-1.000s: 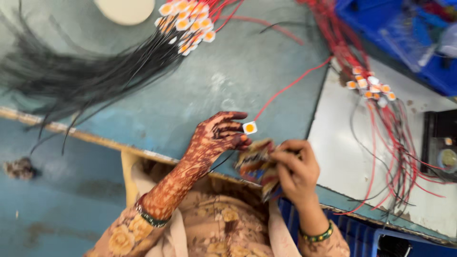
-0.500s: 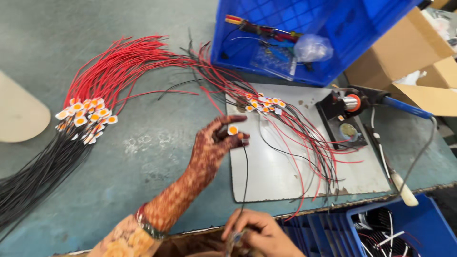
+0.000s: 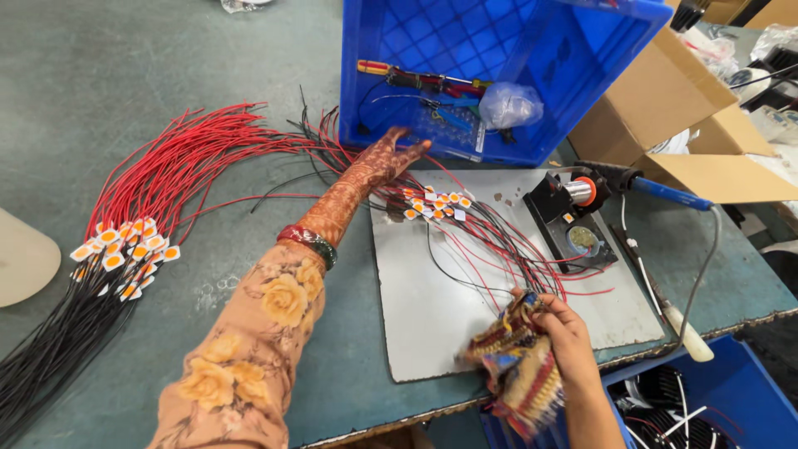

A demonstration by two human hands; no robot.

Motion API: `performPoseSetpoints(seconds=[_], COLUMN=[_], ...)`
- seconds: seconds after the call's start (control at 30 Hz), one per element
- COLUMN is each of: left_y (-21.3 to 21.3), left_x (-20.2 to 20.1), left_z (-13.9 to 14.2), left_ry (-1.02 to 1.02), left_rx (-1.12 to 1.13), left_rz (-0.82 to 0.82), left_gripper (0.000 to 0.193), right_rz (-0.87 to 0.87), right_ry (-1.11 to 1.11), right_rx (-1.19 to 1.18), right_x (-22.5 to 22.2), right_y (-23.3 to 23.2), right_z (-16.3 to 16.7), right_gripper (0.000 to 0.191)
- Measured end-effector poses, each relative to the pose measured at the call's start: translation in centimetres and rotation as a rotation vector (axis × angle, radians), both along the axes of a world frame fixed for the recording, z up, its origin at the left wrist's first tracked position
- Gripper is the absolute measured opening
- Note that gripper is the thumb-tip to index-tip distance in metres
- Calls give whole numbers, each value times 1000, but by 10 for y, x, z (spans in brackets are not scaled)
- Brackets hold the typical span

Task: The person pours liquid from a white plastic bottle onto a cloth, then wipes small square components attached to red and black wire leads one at a time, laying each treated component back on the work table with its wire bundle.

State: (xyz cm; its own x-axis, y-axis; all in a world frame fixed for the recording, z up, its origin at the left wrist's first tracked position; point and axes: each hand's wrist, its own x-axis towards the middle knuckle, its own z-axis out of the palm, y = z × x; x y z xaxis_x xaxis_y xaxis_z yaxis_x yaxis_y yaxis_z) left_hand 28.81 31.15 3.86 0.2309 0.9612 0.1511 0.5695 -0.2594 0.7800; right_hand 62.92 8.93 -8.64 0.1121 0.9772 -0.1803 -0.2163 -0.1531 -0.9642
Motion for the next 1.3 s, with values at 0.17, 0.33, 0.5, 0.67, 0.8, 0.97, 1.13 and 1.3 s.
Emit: performPoseSetpoints(seconds=[0.17, 0.33, 0.5, 0.67, 0.8, 0.97, 1.13, 1.3], left_y=[-7, -26, -29, -18, -16, -63, -236, -322], left_x=[-19, -24, -10, -14, -36, -36, 38, 7], left_z=[-9, -1, -3, -16, -28, -19, -33, -67], left_ry=[48, 423, 777, 737, 635, 474, -402, -509], left_rx=[-408, -154, 639, 366, 56, 368, 239, 143], left_rz=[89, 104, 103, 107, 152, 215, -479, -303], left_gripper=[84, 67, 60, 59, 61, 63, 62, 62], right_rz=[-247, -242, -138, -115, -70, -344, -409, -208], right_ry=[-118, 35, -1, 35, -42, 165, 275, 126], right_rx=[89, 145, 166, 104, 164, 162, 264, 248], right_x=[-3, -12, -35, -54, -57, -78, -142, -202], right_y=[-6, -7, -4, 7, 4, -1, -7, -15], right_z=[-1, -9, -13, -18, -21, 7, 42, 50], right_gripper=[25, 17, 17, 18, 16, 19, 18, 11])
